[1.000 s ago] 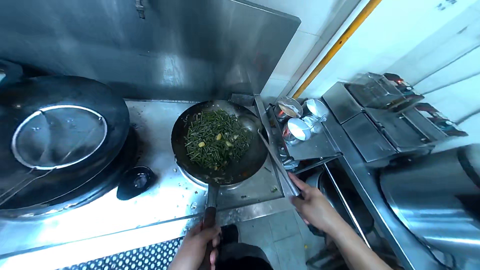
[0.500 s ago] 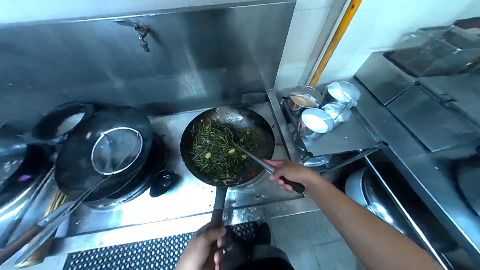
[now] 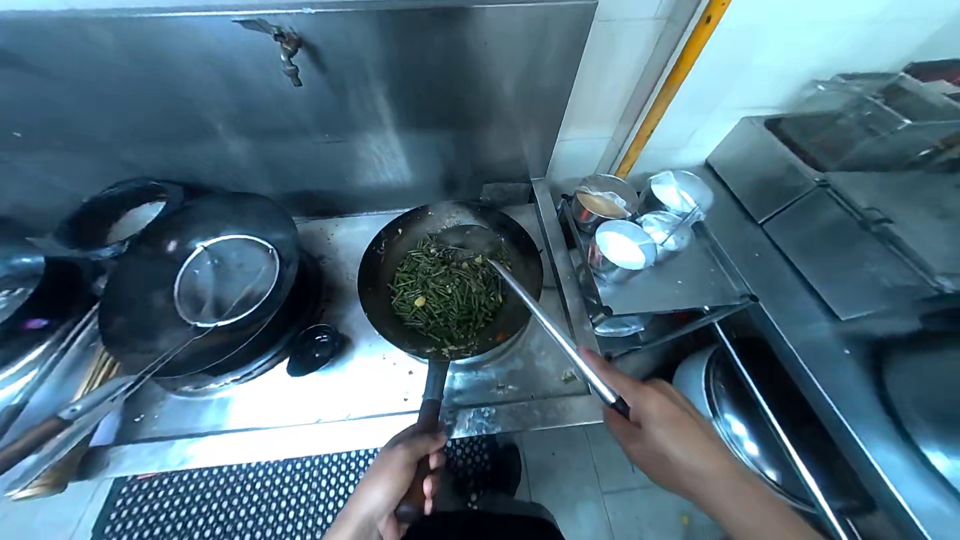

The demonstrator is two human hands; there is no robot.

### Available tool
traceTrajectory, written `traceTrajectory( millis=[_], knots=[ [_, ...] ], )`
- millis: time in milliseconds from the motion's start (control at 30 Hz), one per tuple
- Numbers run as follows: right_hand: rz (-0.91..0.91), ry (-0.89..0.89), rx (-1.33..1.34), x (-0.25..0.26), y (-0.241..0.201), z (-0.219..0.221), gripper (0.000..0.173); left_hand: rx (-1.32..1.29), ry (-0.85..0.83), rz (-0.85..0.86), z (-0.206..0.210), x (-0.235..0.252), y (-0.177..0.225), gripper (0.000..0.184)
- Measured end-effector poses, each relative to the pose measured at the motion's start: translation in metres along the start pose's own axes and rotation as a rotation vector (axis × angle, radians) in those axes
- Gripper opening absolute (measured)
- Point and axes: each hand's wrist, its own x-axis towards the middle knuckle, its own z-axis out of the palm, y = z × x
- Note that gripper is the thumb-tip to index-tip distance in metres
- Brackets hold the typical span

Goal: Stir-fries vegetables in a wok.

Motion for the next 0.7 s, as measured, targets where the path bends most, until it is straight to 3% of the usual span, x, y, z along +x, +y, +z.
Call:
traceTrajectory(
  millis=[167,267,367,433,533,700],
  knots=[
    [0.11,0.001,0.183,0.021,-0.001,0.048,0.074,0.063,-0.007,0.022,-0.026,0.017,0.003,0.025],
    [0.128,0.014,0.607,0.018,-0.019,0.064,0.077,0.317,-0.067,0.034,-0.038,0.012,0.007,0.032],
    [0.1,0.007,1.155,0.029,-0.055,0.059,0.078,0.729,-0.073,0.172,-0.066,0.011,0.055,0.052],
    [0.083,-0.051,1.455,0.048,-0.094,0.055,0.082,0.937,0.051,0.415,-0.098,0.017,0.124,0.059],
    [0.037,-0.166,1.726,0.09,-0.179,0.044,0.076,1.144,0.291,0.739,-0.134,0.016,0.278,0.063],
    [-0.064,-0.291,2.001,0.159,-0.343,0.004,0.051,1.377,0.558,1.25,-0.135,0.027,0.509,0.065]
  ],
)
